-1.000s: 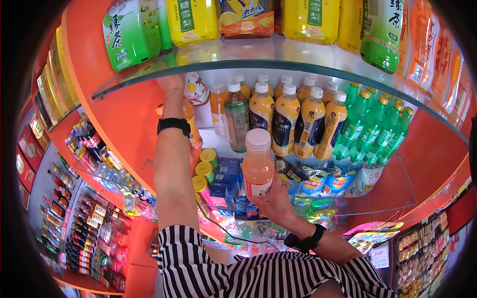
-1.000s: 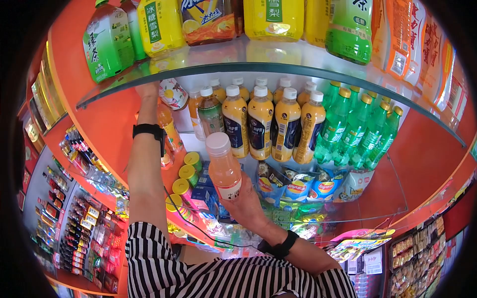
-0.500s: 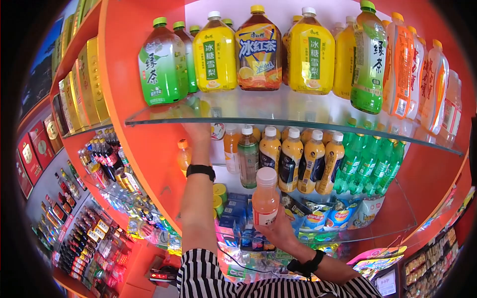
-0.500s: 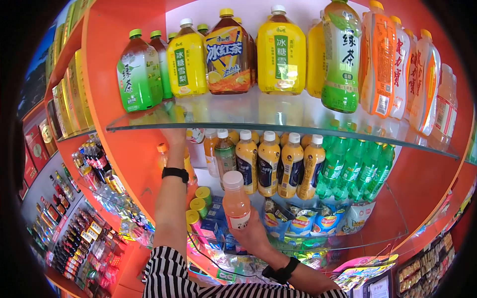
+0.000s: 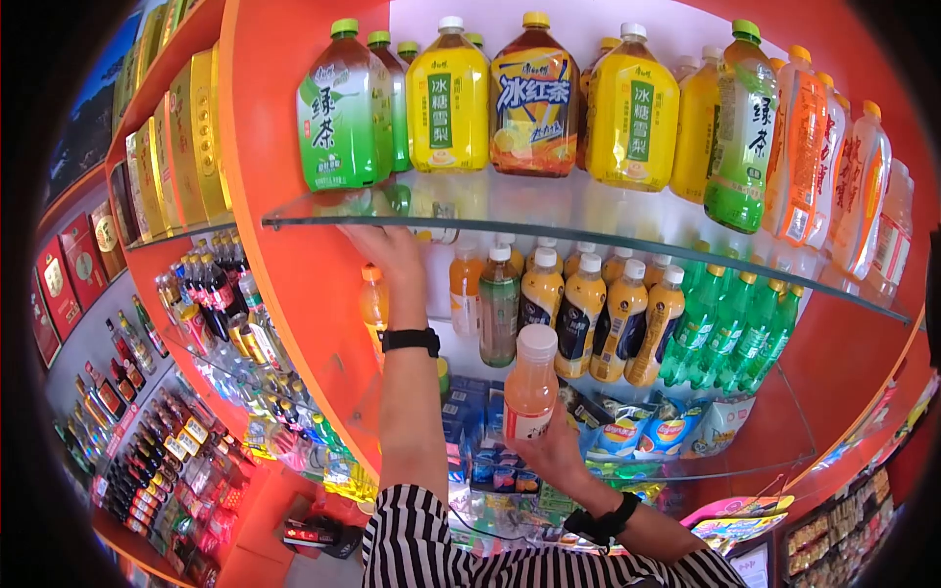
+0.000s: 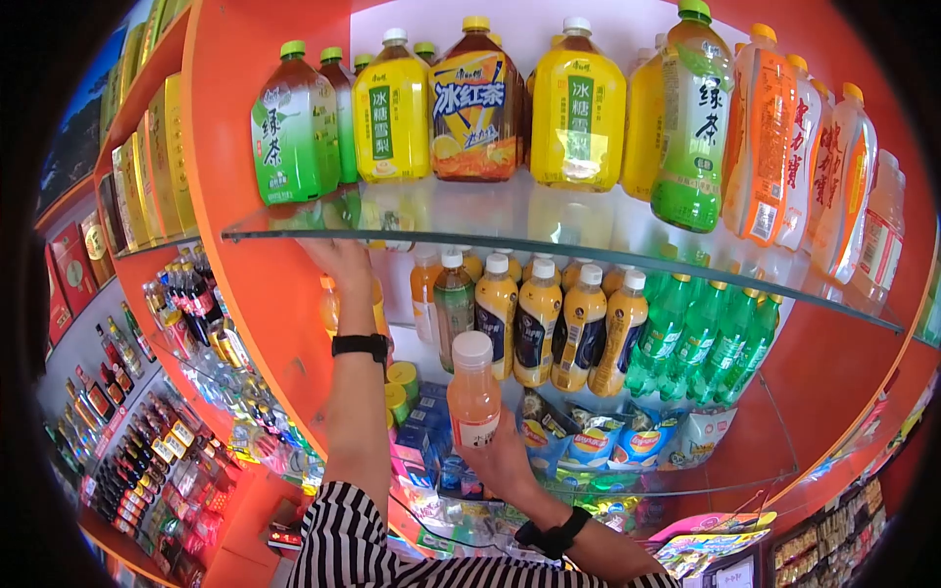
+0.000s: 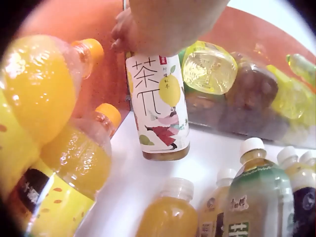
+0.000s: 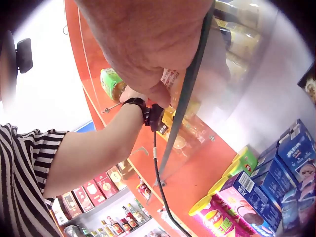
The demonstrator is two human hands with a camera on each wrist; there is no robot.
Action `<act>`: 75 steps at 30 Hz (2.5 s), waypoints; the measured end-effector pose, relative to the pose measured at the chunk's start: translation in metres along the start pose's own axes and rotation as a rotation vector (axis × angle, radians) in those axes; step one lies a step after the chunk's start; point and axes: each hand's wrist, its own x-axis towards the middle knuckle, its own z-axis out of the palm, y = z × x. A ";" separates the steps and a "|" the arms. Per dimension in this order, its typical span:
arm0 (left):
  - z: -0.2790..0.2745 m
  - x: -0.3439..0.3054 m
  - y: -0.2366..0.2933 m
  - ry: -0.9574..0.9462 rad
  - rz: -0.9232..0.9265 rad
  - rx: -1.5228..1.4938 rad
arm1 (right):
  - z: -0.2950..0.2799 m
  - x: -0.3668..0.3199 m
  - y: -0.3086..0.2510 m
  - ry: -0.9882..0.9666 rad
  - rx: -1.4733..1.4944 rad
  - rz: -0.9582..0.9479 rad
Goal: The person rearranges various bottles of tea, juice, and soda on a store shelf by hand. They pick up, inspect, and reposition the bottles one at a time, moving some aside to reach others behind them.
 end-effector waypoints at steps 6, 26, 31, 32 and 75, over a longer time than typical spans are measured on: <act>-0.011 0.012 0.045 0.073 -0.295 -0.327 | 0.001 0.000 0.002 0.001 -0.020 -0.016; -0.141 0.026 0.149 -0.194 -0.367 -0.304 | 0.004 0.002 0.007 0.060 0.021 -0.091; -0.162 0.044 0.200 -0.473 -0.509 -0.424 | -0.011 -0.016 0.003 0.203 -0.054 -0.263; -0.165 0.046 0.208 -0.582 -0.488 -0.387 | -0.019 -0.022 -0.011 0.193 -0.052 -0.272; -0.153 0.014 0.269 -1.161 -0.568 -0.432 | -0.063 -0.010 -0.088 -0.548 1.170 -0.073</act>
